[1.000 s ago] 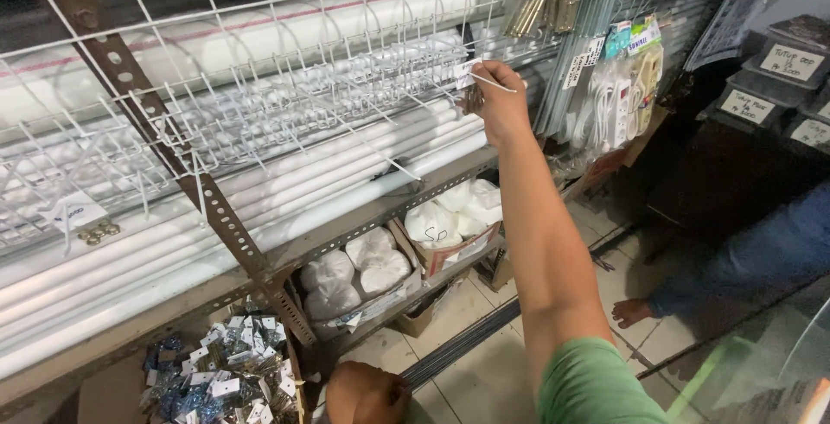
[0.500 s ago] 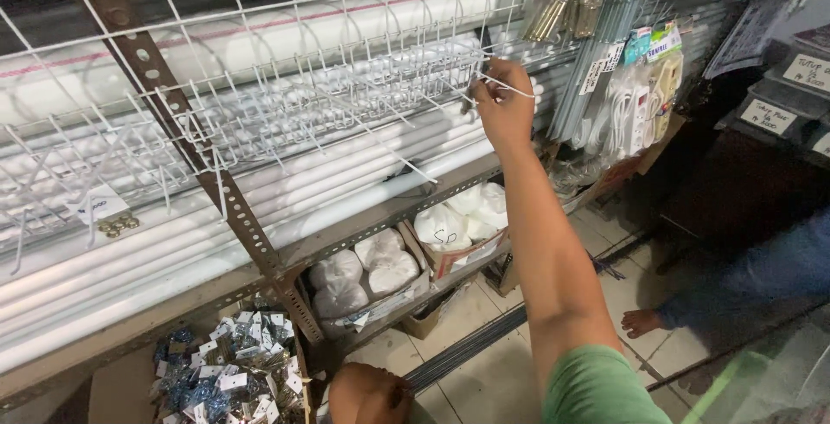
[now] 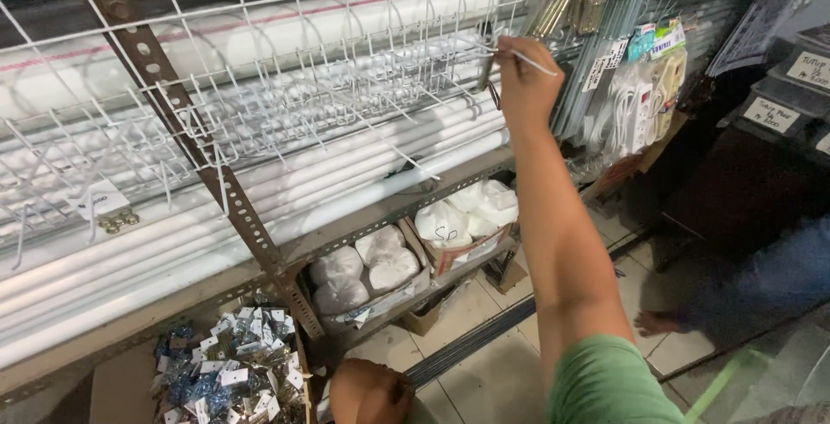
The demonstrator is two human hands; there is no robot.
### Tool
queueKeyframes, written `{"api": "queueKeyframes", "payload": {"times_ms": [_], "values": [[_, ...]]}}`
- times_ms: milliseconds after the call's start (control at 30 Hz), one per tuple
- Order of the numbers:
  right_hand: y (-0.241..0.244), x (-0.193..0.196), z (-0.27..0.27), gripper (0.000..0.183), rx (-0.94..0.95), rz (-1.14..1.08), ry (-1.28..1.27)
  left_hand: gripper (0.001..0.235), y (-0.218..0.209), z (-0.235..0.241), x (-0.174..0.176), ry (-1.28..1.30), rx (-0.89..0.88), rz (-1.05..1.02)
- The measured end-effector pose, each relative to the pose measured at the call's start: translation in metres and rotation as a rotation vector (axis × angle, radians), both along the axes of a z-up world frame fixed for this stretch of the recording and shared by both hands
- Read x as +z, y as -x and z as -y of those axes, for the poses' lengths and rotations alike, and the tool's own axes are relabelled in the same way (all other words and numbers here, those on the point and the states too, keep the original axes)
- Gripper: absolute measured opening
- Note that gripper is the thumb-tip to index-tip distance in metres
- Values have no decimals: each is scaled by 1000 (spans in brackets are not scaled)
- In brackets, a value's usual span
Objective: The person sits on a stool and sorts small hardware items from a cardboard box. They pick up individual packages of screws or bolts, examine them, and hang them on a wire rack above. The person repeats this process, organizing the items by type and size.
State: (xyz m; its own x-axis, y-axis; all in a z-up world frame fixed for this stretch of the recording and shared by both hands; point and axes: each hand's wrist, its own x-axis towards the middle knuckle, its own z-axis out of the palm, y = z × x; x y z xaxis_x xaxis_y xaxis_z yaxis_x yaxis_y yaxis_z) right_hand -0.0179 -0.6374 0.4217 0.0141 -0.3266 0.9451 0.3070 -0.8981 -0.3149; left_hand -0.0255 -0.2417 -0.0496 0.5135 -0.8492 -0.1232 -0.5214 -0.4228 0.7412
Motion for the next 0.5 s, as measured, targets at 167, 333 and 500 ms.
{"api": "queueKeyframes", "payload": {"times_ms": [167,333,500], "values": [[19,31,1,15,18,-6,-100,21,3,-9,-15,152,118,-73],[18,54,27,12,57,5,-130,16,0,-3,-24,185,25,53],[3,69,50,13,201,6,-71,29,15,-34,179,-291,-55,484]]}}
